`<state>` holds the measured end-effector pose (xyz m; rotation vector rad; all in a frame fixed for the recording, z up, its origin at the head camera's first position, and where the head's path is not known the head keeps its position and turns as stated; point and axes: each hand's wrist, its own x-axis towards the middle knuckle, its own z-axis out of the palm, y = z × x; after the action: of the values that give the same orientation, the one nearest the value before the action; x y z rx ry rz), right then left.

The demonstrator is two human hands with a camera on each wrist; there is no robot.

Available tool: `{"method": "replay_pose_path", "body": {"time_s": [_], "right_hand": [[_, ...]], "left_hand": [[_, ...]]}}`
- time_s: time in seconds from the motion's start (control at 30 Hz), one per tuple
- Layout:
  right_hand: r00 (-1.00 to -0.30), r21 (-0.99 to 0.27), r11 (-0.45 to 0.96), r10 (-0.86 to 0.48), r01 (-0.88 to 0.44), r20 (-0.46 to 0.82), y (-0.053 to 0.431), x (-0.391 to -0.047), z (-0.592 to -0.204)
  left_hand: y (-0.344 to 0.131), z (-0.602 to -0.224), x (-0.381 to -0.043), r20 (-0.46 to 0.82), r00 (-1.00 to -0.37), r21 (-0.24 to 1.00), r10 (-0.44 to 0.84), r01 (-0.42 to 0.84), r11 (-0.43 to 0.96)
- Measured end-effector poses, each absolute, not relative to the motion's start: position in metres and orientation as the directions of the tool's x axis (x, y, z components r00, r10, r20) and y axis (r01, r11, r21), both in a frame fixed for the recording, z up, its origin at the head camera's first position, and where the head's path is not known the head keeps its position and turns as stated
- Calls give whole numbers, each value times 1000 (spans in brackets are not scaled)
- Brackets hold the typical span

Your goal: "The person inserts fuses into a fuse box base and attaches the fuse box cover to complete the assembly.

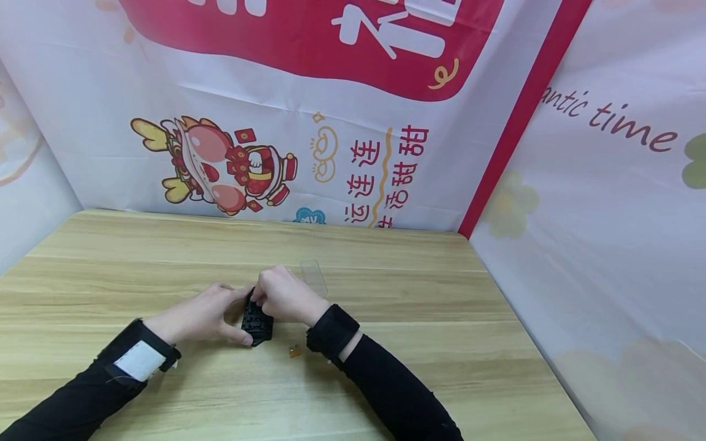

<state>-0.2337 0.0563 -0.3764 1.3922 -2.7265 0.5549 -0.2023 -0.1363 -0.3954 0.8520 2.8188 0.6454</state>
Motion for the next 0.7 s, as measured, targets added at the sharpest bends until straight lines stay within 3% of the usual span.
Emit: {"method": "replay_pose_path", "body": {"time_s": [0.37, 0.7], "right_hand": [[-594, -289, 532, -778, -796, 205, 55, -233, -378], [-584, -182, 556, -787, -811, 200, 55, -228, -376]], "left_hand": [[-137, -395, -202, -1, -833, 424, 553, 501, 755], [-136, -395, -202, -8, -831, 427, 556, 500, 754]]}}
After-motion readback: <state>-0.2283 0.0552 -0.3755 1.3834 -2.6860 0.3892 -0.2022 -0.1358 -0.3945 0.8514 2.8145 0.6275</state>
